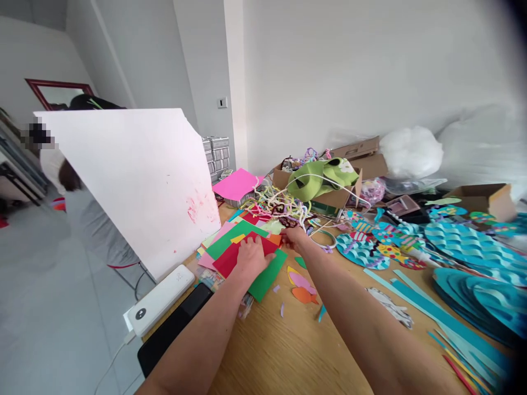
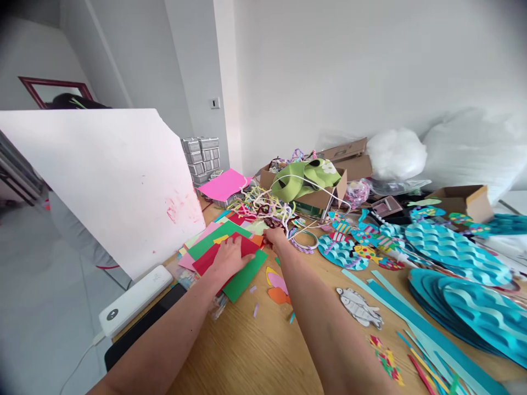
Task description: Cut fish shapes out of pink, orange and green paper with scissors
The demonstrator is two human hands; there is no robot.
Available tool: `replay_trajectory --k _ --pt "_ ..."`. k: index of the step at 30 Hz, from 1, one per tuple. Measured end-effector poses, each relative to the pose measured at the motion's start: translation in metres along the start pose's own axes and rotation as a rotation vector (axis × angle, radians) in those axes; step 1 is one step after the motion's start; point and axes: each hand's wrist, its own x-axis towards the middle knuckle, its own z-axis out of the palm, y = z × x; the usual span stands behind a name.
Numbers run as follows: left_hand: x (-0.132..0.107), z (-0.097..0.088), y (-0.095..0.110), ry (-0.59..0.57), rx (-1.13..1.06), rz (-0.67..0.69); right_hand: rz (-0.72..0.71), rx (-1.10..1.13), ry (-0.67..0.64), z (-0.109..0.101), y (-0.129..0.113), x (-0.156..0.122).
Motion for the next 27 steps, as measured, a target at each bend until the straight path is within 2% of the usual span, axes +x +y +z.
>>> replay_trajectory --k 3,7,14,17,22,27 --pt "0.001 0.002 0.002 0.008 0.005 0.024 0.065 0.031 -0.06 0.0 -0.002 0.002" --pt "0.005 0.0 0.007 0.004 -0.04 -0.004 0.069 0.09 -0.139 0.003 -0.005 -0.001" --pt "0.007 -0.011 0.011 -0.128 -0.072 0.039 0.048 0.152 -0.214 0.01 -0.006 -0.007" --pt "0.01 -0.015 0.003 -0.103 -0.115 -0.008 0.069 0.143 -0.204 0.011 -0.004 -0.005" --pt "0.022 -0.021 -0.02 -0.118 -0.156 -0.106 0.09 0.085 -0.13 0.017 0.0 -0.003" --pt "0.029 -0.023 -0.037 -0.109 -0.206 -0.168 0.081 0.07 -0.139 0.025 -0.002 -0.01"
